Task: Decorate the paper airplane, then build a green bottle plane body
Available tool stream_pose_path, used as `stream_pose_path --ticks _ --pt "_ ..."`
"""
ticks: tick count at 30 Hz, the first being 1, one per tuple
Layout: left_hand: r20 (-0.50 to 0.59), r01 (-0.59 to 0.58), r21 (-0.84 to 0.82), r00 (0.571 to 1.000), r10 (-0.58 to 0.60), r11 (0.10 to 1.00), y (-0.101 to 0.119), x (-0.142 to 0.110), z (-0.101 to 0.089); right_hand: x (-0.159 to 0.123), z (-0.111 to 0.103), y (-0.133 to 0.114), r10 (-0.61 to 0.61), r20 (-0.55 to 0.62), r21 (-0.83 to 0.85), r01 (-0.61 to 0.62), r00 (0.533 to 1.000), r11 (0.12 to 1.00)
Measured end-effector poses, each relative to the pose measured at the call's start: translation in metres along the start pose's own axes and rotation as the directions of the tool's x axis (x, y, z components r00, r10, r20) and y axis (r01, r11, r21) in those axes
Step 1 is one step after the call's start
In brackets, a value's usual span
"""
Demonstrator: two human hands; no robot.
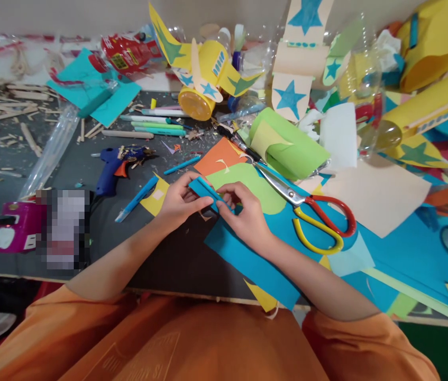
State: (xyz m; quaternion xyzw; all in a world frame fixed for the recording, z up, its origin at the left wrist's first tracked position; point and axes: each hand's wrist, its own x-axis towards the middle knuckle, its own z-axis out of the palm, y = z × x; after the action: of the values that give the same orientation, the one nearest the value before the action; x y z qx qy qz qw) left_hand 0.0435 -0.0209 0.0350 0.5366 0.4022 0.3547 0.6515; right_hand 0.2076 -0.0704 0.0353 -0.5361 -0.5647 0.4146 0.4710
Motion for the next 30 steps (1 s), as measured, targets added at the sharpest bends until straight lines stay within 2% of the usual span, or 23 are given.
stream_pose_path --ticks 5,10,13,17,23,27,30 --pt "-0.045 0.017 -0.03 0.999 -0.018 0.999 0.001 -0.001 0.006 -0.004 0.007 -0.007 0.164 0.07 0.137 -0.172 0.984 0.976" --pt "0.014 0.049 0.004 0.999 -0.049 0.999 0.0 -0.002 0.002 -0.003 0.005 -0.014 0.237 0.229 0.166 -0.278 0.944 0.946" --pt "0.064 0.05 -0.001 0.997 -0.05 0.999 -0.002 -0.002 -0.002 -0.001 0.002 -0.015 0.258 0.28 0.193 -0.318 0.925 0.928" --pt "0.096 0.068 0.044 0.993 -0.072 0.997 -0.001 -0.003 -0.004 0.002 0.001 -0.01 0.293 0.28 0.244 -0.362 0.914 0.9" --pt "0.09 0.017 0.103 0.996 -0.026 0.995 0.004 -0.003 -0.004 0.004 0.001 -0.012 0.31 0.319 0.333 -0.413 0.895 0.848" --pt "0.112 0.021 0.093 0.993 -0.031 0.995 0.001 -0.002 -0.004 0.006 0.0 -0.014 0.312 0.299 0.331 -0.405 0.902 0.852" --pt "0.079 0.015 0.114 0.997 -0.024 0.993 0.0 -0.003 -0.003 0.008 -0.002 -0.013 0.302 0.268 0.329 -0.382 0.915 0.864"
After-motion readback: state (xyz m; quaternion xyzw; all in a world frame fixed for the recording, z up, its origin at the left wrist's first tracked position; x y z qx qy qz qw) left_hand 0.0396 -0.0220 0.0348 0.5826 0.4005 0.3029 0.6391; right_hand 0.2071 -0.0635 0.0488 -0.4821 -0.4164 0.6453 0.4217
